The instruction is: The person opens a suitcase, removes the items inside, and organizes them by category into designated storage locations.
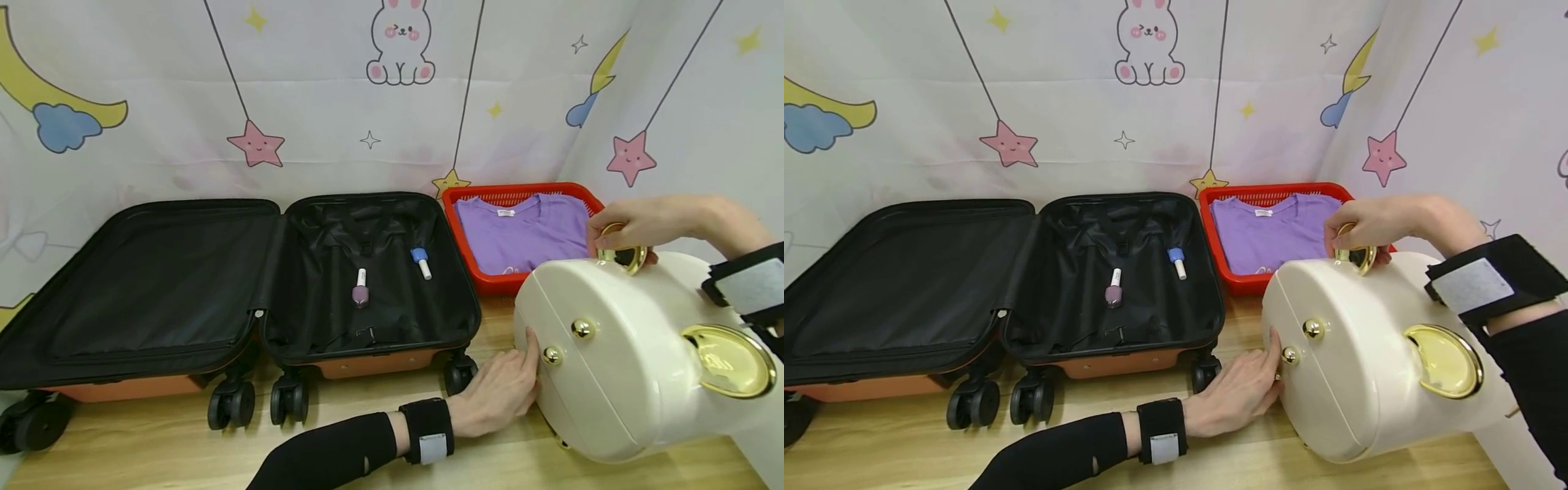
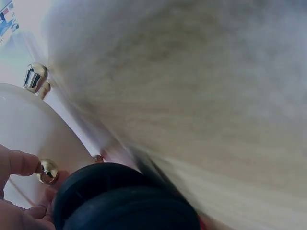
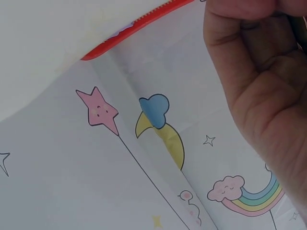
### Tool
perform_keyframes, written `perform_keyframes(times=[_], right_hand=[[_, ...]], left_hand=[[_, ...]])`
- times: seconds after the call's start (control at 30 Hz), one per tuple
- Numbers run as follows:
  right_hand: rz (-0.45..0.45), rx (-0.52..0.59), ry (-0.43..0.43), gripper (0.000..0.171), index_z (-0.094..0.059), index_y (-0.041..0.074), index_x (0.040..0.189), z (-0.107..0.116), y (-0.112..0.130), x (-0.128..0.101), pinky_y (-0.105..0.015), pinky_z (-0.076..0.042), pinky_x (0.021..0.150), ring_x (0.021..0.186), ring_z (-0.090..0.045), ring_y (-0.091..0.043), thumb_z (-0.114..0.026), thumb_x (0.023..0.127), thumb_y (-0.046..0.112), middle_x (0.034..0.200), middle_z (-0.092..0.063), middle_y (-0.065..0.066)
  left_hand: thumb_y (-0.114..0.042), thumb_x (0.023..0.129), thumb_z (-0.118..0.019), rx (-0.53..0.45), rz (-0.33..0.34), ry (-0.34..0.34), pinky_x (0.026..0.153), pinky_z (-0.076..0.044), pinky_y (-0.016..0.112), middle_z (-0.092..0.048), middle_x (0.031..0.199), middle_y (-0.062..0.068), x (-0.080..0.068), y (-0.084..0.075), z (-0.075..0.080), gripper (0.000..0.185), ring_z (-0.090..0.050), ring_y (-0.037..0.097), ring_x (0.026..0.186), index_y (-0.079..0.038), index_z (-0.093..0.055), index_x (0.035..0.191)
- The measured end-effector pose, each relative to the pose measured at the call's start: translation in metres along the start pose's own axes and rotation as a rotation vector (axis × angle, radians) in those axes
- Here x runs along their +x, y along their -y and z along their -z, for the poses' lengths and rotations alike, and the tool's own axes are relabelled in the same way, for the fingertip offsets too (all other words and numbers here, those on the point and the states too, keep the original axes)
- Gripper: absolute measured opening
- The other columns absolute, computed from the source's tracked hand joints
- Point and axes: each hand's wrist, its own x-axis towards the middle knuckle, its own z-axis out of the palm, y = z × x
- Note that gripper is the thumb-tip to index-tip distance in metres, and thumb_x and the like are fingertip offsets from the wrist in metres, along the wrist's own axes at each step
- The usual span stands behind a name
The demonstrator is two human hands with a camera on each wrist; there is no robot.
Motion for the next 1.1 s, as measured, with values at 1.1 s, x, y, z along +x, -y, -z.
perform_keyframes(times=[1.1], right_hand=[[0.004, -0.004, -0.021, 0.015, -0.062, 0.007, 0.103, -0.002, -0.001, 0.001, -0.027, -0.051, 0.052, 0.062, -0.054, -0.010, -0.047, 0.102, 0.007, 0.082, -0.052, -0.001]], left_hand=[[-0.028, 0.098, -0.059, 0.232, -0.054, 0.056, 0.053, -0.036, 0.017, -0.061, 0.096, -0.005, -0.010, 0.009, 0.032, 0.059, -0.055, 0.008, 0.078, -0.012, -0.043, 0.152]])
